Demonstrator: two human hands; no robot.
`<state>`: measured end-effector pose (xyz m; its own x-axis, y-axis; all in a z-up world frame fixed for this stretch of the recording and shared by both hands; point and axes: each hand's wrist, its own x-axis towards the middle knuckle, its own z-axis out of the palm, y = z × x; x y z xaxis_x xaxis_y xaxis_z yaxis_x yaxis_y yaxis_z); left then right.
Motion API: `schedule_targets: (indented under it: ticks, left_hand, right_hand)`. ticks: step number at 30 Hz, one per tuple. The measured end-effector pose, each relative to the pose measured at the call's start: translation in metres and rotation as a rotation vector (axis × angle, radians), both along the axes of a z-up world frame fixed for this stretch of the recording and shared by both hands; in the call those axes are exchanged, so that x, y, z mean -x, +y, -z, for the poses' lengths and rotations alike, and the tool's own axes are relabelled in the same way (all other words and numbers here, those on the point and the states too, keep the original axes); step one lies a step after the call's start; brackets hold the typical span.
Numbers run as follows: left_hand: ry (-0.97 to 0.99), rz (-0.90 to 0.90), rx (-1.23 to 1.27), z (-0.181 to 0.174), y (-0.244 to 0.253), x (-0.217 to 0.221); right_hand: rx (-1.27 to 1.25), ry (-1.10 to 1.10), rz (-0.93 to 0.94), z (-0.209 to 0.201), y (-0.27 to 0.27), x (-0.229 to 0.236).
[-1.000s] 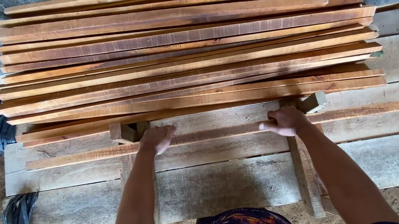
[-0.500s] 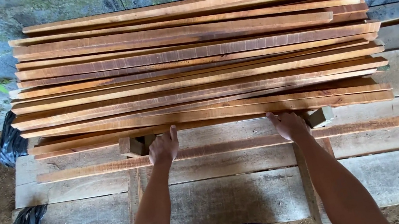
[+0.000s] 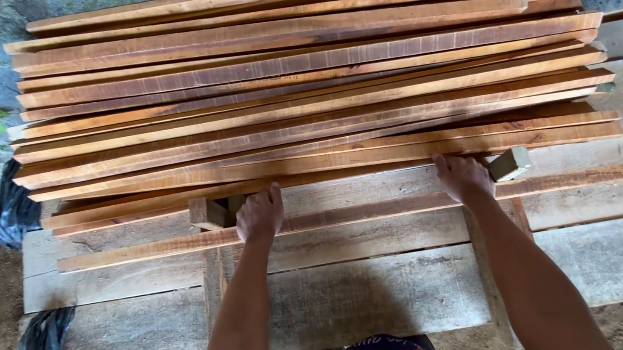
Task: Bundling and sorting thin wooden strips on a workbench using ties.
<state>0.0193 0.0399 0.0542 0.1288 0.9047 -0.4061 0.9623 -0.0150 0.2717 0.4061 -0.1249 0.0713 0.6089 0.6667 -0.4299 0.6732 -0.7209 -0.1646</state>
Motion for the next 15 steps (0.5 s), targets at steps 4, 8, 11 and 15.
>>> schedule_targets:
  ticks: [4,8,11,15]
  left_hand:
    - [0.003,0.009,0.014,-0.007,0.000,-0.005]
    - [-0.022,-0.001,-0.020,-0.005,-0.005,0.002]
    - [-0.023,0.005,-0.022,0.002,-0.001,0.002]
    - [-0.048,-0.005,-0.025,-0.030,-0.013,0.001]
  right_hand:
    - [-0.035,-0.042,0.051,0.004,-0.003,-0.005]
    - [-0.040,-0.030,0.040,0.012,-0.004,-0.002]
    - [-0.019,-0.017,0.009,0.009,0.002,-0.001]
    - [0.015,-0.018,-0.009,0.015,0.000,-0.002]
